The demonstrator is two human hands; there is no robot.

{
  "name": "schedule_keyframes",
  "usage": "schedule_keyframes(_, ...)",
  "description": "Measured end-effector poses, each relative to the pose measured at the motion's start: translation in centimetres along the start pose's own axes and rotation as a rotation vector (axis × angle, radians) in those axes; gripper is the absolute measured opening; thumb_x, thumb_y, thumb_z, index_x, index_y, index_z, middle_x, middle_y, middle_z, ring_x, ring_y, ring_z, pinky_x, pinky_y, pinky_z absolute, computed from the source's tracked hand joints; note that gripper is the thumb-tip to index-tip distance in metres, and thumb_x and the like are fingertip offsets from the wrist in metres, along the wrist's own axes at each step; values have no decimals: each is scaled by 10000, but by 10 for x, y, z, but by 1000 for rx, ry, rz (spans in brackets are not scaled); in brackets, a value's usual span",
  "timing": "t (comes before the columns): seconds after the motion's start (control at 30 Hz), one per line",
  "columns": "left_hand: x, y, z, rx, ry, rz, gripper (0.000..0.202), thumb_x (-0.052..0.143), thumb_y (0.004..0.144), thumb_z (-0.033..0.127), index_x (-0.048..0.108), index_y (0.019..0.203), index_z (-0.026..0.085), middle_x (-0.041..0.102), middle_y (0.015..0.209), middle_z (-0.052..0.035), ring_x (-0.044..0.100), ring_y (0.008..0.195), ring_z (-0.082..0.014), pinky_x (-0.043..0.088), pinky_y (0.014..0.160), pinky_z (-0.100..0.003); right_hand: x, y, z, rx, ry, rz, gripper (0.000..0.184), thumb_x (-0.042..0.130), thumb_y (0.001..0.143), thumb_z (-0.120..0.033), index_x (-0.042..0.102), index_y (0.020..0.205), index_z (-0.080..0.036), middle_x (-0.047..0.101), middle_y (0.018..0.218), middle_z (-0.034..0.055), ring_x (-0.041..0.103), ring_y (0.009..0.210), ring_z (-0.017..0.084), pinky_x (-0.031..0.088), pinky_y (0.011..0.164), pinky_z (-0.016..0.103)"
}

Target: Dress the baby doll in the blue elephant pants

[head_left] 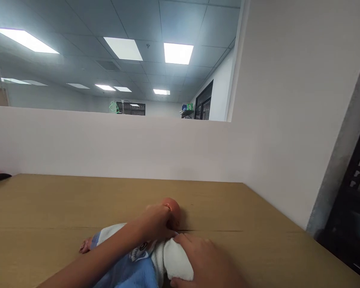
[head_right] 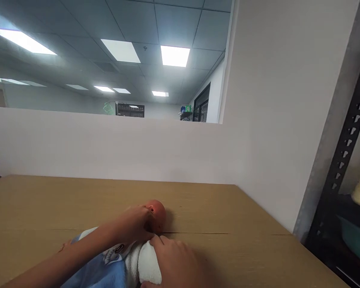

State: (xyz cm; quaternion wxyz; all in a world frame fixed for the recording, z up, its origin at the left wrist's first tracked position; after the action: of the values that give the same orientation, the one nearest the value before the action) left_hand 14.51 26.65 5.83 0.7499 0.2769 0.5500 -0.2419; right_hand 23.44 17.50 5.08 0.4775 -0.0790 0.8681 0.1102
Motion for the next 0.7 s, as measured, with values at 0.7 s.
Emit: schedule_keyframes(0.7,-15,-8,-31,-5,-211,-35,186,677,913,343,723,1062,242,775,980,-11,702,828,-196,512,684,-276,-34,3,16,-24,-254,36,258,672,802,-177,729,1030,-283,814,989,37,744,949,280,374,740,327)
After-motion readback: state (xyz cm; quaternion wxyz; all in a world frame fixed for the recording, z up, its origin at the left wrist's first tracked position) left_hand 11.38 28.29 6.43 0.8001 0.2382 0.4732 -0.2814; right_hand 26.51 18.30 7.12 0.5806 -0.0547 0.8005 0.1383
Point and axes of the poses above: each hand's wrist, its own y-axis towards the middle knuckle, its own x-axis out of the palm, z = x × y, the point moved 10 cm from there along y, towards the middle knuckle
